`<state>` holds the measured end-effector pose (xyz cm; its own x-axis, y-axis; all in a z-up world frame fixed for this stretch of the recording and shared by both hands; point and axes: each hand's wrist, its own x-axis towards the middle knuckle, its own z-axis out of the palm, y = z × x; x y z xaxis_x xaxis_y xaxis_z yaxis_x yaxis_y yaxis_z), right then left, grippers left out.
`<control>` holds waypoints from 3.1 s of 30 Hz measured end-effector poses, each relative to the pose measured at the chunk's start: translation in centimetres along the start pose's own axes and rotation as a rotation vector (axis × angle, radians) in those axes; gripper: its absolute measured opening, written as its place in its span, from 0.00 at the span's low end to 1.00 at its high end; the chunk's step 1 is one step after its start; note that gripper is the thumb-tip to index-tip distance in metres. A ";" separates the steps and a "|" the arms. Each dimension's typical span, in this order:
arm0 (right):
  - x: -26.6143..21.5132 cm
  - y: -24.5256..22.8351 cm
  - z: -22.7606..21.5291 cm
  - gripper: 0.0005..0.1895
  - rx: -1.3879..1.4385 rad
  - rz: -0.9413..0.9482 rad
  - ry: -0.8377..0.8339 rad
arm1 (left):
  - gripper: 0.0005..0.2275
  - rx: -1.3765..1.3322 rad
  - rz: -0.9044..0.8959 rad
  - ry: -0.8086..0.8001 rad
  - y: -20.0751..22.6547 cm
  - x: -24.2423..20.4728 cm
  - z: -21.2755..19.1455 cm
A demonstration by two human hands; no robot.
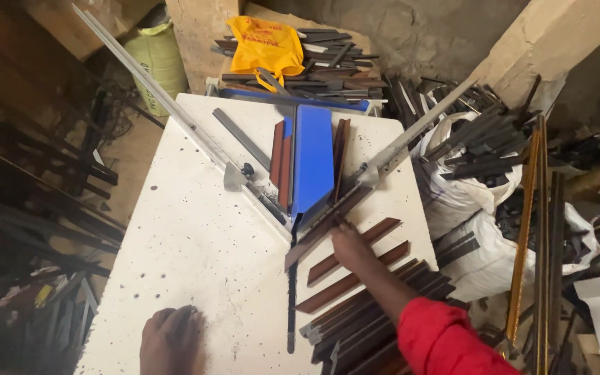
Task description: The person repeatedly places short wooden strips into a miter saw, aligns them against the fence, and cuts them one at a time. The cut pieces are stacked on the table. The person handles the wood by hand and uses the saw to perform the cuts.
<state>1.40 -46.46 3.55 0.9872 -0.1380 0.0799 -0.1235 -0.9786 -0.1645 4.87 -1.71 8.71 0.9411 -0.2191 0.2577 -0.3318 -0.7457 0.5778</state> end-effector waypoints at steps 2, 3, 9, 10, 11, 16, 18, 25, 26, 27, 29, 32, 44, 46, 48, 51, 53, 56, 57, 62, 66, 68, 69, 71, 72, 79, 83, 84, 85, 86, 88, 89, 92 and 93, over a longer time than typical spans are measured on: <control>0.2 1.1 -0.8 0.27 -0.016 -0.052 0.004 | 0.09 0.009 -0.028 -0.022 0.0 0.1 0.1; 0.2 1.6 -1.1 0.27 -0.034 -0.105 0.010 | 0.10 0.017 -0.057 -0.042 0.0 0.0 0.1; 1.3 -1.6 -4.5 0.20 -0.342 -0.113 -0.151 | 0.10 -0.052 0.017 0.057 1.4 -0.4 -1.2; 1.1 -1.7 -4.5 0.20 -0.339 -0.119 -0.154 | 0.10 -0.048 0.012 0.058 1.5 -0.3 -1.4; 0.9 -1.8 -4.5 0.20 -0.359 -0.120 -0.070 | 0.10 -0.058 -0.008 0.030 1.6 -0.3 -1.6; 0.7 -1.6 -3.5 0.26 -0.388 -0.086 0.151 | 0.09 -0.058 -0.014 0.028 2.2 -0.2 -2.1; 0.5 -1.6 -3.3 0.26 -0.396 -0.076 0.183 | 0.10 -0.045 0.005 0.023 2.2 -0.3 -2.2; 1.9 -1.1 -3.2 0.28 -0.440 -0.065 0.087 | 0.09 -0.081 0.005 0.060 2.2 -0.7 -2.2; 2.1 -0.7 -3.0 0.28 -0.407 -0.045 0.000 | 0.09 -0.090 -0.007 0.051 2.5 -0.7 -2.4; 2.4 -0.2 -2.8 0.28 -0.373 -0.024 -0.086 | 0.09 -0.099 -0.018 0.042 2.8 -0.6 -2.5; 2.0 -0.9 -4.8 0.28 -0.296 0.007 -0.176 | 0.09 -0.095 -0.031 0.025 2.7 -0.7 -2.4; 0.9 -0.9 -4.5 0.29 -0.208 -0.004 -0.198 | 0.09 -0.087 -0.036 0.013 2.6 -0.5 -2.3; -6.4 -1.1 -12.2 0.23 -0.001 -0.044 -0.381 | 0.10 -0.106 -0.035 0.010 2.0 -0.4 -2.0; -6.0 -0.1 -12.1 0.22 0.029 -0.108 -0.400 | 0.10 -0.107 -0.015 0.011 2.0 -0.3 -2.0; -5.7 0.9 -11.6 0.16 0.055 -0.270 -0.449 | 0.10 -0.076 -0.025 0.024 1.8 -0.3 -1.7; -5.4 3.0 -10.0 0.13 0.306 -0.390 -0.265 | 0.10 -0.087 -0.013 0.029 1.7 -0.5 -1.9; -4.4 -0.5 -14.0 0.12 0.468 -0.131 -0.086 | 0.10 -0.093 -0.013 0.045 2.1 0.0 -2.2; -2.9 -4.0 -16.3 0.12 0.930 0.319 0.316 | 0.10 -0.088 -0.018 0.038 2.2 -0.4 -2.3; -2.3 -4.7 -16.5 0.12 1.227 0.507 0.560 | 0.10 -0.075 -0.009 0.027 2.2 -0.5 -2.3; 2.1 4.2 2.9 0.21 1.546 0.777 0.404 | 0.10 -0.081 -0.017 0.011 2.3 -0.4 -2.2; 3.5 2.6 3.0 0.22 0.987 0.621 -0.016 | 0.10 -0.071 -0.055 0.012 2.4 -0.6 -2.3; 2.7 -0.3 -1.2 0.22 0.789 0.602 -0.105 | 0.10 -0.072 -0.061 0.010 2.3 -0.6 -2.3; 2.5 -1.8 -3.4 0.22 0.589 0.581 -0.190 | 0.10 -0.075 -0.067 0.006 2.3 -0.4 -2.3; 0.7 -5.0 -6.9 0.21 0.407 0.531 -0.180 | 0.10 -0.077 -0.069 -0.005 2.1 -0.5 -2.2; 0.1 -6.4 -8.8 0.20 0.225 0.472 -0.170 | 0.10 -0.080 -0.075 -0.011 2.0 -0.4 -2.0; 0.4 0.3 3.4 0.29 -0.033 -0.032 -0.030 | 0.10 -0.058 -0.042 -0.023 2.2 -0.1 -2.0; 0.2 -0.6 0.3 0.28 0.086 0.100 -0.043 | 0.10 -0.059 -0.047 -0.013 2.8 0.0 -2.6; 0.2 -0.8 -0.4 0.28 0.120 0.149 -0.069 | 0.10 -0.080 -0.057 -0.019 3.0 0.2 -2.8; 0.3 -0.6 -0.5 0.28 0.120 0.152 -0.071 | 0.10 -0.080 -0.056 -0.022 3.0 0.4 -2.8; 0.2 -0.4 -0.6 0.28 0.069 0.116 -0.060 | 0.10 -0.084 -0.059 -0.019 3.1 0.2 -2.7; 0.3 -0.2 -1.0 0.28 0.020 0.075 -0.052 | 0.10 -0.085 -0.067 -0.016 3.2 0.2 -2.7; 0.5 -0.2 -1.4 0.30 -0.063 0.040 -0.028 | 0.10 -0.081 -0.072 -0.012 3.1 0.2 -2.6; 1.1 -1.9 -3.6 0.31 -0.198 0.033 -0.094 | 0.10 -0.087 -0.081 -0.012 2.3 0.0 -2.2; 1.3 -2.6 -4.6 0.31 -0.262 0.069 -0.176 | 0.10 -0.106 -0.076 -0.013 1.9 -0.1 -2.0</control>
<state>2.51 -44.75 8.65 0.9752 -0.1989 -0.0976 -0.1896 -0.9771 0.0968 4.03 -1.83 11.34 0.9642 -0.1736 0.2002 -0.2642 -0.6896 0.6743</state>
